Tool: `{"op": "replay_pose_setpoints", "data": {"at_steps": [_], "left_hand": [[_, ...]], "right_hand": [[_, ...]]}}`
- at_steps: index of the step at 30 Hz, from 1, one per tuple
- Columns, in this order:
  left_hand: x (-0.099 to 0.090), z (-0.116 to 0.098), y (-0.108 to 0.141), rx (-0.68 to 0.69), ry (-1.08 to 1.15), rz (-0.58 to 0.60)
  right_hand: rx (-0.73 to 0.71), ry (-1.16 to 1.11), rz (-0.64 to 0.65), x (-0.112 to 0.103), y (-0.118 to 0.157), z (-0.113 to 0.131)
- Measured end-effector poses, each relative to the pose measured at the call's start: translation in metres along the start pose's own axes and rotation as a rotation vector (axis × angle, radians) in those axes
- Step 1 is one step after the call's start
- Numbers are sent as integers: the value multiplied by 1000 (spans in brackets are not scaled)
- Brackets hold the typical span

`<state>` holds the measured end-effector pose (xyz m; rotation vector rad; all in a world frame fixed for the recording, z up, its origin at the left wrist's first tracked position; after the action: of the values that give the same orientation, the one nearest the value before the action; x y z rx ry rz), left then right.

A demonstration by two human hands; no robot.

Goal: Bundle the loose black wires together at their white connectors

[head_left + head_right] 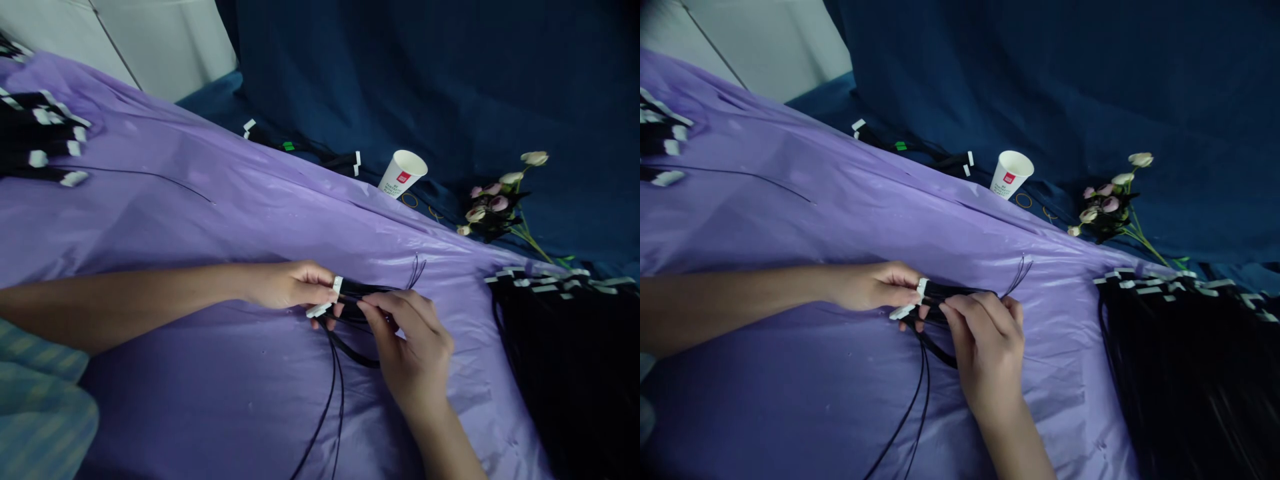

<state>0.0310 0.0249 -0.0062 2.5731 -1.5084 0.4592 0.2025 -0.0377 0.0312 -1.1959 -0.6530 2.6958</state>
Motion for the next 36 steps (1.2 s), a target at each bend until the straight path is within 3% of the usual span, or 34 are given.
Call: {"op": "replay_pose_setpoints", "data": {"at_steps": [7, 9, 13, 15, 18, 21, 27, 36], "left_hand": [[-1, 2, 0, -21, 78, -9], [-3, 4, 1, -32, 149, -68], [-8, 5, 1, -55, 284, -172], [-9, 2, 2, -69, 303, -202], [-11, -1, 2, -81, 312, -247], [-11, -3, 1, -70, 341, -253], [-11, -4, 1, -56, 395, -229], [-11, -1, 1, -73, 418, -200]], "right_hand": [[58, -48, 14, -3, -1, -1], [163, -70, -42, -9, -2, -7], [505, -136, -189, -26, -1, -33], [653, -196, -91, -26, 0, -47], [802, -351, 234, -16, 4, -56], [767, -392, 399, -8, 6, -49], [659, -345, 419, -3, 7, -30], [517, -275, 465, 2, 5, -19]]}}
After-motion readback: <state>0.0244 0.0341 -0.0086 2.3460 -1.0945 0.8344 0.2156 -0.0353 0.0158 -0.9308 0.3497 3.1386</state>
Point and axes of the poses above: each hand's wrist, its own y-axis away from the middle knuckle, its own x-axis out of the palm, z = x × y, the point moved 3 cm from there along -y, towards the middle knuckle, and after that the axes turned 13 degrees about x, right-handed, at the moved point
